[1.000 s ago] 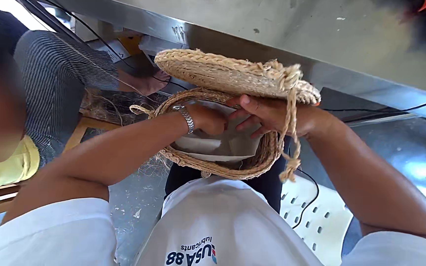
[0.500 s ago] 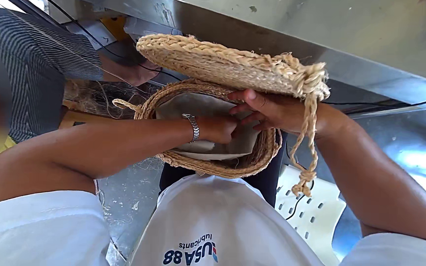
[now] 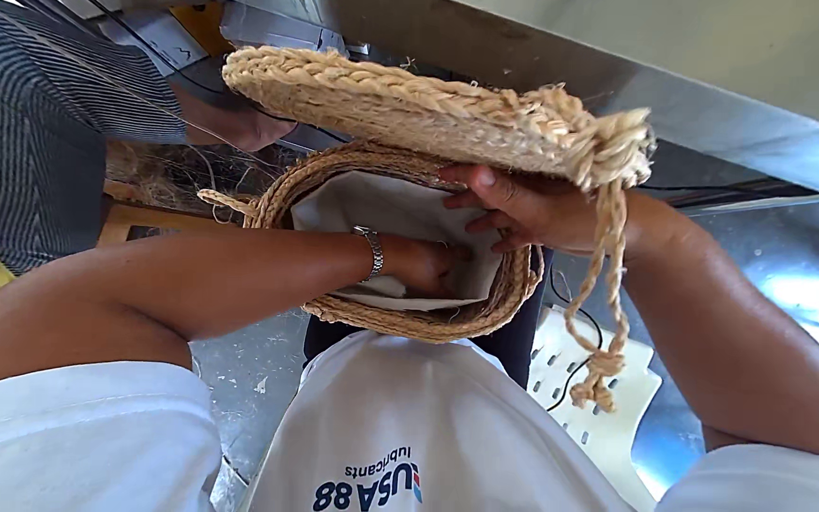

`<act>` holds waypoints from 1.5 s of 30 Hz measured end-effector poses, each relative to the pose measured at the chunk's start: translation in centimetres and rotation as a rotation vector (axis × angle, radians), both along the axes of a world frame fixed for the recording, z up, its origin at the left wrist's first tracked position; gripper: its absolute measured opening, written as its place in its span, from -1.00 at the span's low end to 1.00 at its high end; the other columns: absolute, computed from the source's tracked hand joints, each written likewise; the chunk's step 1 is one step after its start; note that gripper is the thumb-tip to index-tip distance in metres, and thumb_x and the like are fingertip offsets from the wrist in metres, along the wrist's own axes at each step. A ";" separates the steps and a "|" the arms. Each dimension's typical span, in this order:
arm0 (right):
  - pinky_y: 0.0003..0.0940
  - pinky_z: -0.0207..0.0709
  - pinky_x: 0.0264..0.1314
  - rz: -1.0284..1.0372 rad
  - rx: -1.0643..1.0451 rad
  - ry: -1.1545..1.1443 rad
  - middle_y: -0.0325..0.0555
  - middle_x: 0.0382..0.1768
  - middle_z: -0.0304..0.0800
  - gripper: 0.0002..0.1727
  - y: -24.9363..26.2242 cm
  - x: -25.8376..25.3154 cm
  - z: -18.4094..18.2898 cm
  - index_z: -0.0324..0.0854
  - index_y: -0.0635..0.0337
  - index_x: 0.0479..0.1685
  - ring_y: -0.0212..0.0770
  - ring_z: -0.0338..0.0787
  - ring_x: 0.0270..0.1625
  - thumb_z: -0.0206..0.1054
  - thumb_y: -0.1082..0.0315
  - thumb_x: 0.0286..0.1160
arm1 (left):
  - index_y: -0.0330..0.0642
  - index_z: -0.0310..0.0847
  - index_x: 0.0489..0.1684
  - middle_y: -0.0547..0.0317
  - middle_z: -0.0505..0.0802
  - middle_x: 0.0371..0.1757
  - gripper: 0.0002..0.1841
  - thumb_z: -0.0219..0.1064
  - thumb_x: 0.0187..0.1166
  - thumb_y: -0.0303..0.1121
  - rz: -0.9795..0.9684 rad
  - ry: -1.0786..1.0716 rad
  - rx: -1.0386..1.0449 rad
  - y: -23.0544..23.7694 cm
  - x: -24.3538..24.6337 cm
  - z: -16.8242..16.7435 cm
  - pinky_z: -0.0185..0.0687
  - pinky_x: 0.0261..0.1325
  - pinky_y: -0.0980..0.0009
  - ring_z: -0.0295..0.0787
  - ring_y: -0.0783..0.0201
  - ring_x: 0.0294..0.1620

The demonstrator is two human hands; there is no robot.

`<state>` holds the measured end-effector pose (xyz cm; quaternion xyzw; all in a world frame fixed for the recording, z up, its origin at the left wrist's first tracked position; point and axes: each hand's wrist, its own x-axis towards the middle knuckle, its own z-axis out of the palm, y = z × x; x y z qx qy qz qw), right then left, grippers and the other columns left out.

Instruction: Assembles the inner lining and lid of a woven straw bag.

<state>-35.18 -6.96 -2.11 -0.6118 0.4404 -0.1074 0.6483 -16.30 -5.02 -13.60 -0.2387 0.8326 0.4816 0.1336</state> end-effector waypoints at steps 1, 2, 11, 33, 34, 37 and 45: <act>-0.24 0.82 -0.10 0.003 0.002 0.000 -0.16 0.33 0.79 -0.33 0.0 0.0 0.1 0.50 -0.13 0.61 -0.20 0.86 0.19 0.17 -0.30 0.66 | -0.23 0.24 0.75 -0.20 0.77 0.25 -0.20 0.47 0.56 -0.04 0.005 0.002 -0.012 0.1 -0.1 0.0 0.62 0.35 -0.07 0.76 -0.08 0.22; -0.27 0.83 -0.08 0.007 -0.009 -0.005 -0.17 0.32 0.79 -0.34 0.1 0.1 0.1 0.50 -0.12 0.61 -0.22 0.86 0.18 0.16 -0.28 0.68 | -0.25 0.24 0.74 -0.22 0.77 0.26 -0.20 0.45 0.58 -0.03 0.009 0.000 -0.010 0.2 -0.1 0.3 0.60 0.38 -0.08 0.75 -0.10 0.25; -0.18 0.75 0.25 -0.009 0.063 -0.003 -0.24 0.42 0.73 -0.25 -0.2 0.1 -0.2 0.52 -0.10 0.59 -0.21 0.77 0.38 0.08 -0.40 0.63 | -0.24 0.11 0.82 -0.27 0.72 0.38 -0.13 0.32 0.65 0.13 -0.019 -0.105 -0.098 -0.4 0.0 2.5 0.55 0.45 -0.11 0.73 -0.14 0.35; -0.56 0.64 0.10 0.539 -0.193 0.053 -0.31 -0.18 0.87 -0.78 4.1 0.0 -3.3 0.81 0.04 0.04 -0.56 0.79 -0.08 0.41 0.20 0.57 | 0.13 0.86 -0.25 0.20 0.89 -0.17 -0.90 0.56 0.37 -0.19 0.047 -0.155 -0.429 1.1 11.3 14.0 0.60 0.06 0.07 0.80 0.21 -0.06; -0.58 0.64 0.11 0.525 -0.218 0.048 -0.30 -0.17 0.87 -0.74 4.0 -0.3 -3.5 0.81 0.05 0.07 -0.56 0.79 -0.07 0.44 0.16 0.54 | 0.13 0.86 -0.22 0.20 0.89 -0.17 -0.87 0.55 0.39 -0.15 0.038 -0.132 -0.439 1.2 11.5 13.3 0.62 0.06 0.05 0.81 0.21 -0.06; -0.56 0.62 0.18 0.532 -0.286 0.100 -0.31 -0.11 0.87 -0.72 3.6 -0.3 -2.8 0.81 -0.01 0.11 -0.56 0.78 -0.01 0.46 0.12 0.52 | 0.08 0.80 0.13 0.13 0.88 0.05 -0.69 0.43 0.50 -0.09 0.077 -0.073 -0.454 1.6 11.6 12.3 0.62 0.23 0.00 0.80 0.14 0.15; -0.03 0.61 0.09 0.605 -0.510 0.467 -0.04 -0.15 0.85 -0.76 3.9 0.0 0.3 0.83 0.11 -0.05 -0.14 0.81 -0.10 0.33 0.20 0.60 | 0.17 0.87 0.08 0.33 0.90 0.13 -0.64 0.20 0.71 0.07 0.132 0.091 -0.238 2.8 9.4 10.6 0.63 0.33 0.16 0.79 0.36 0.20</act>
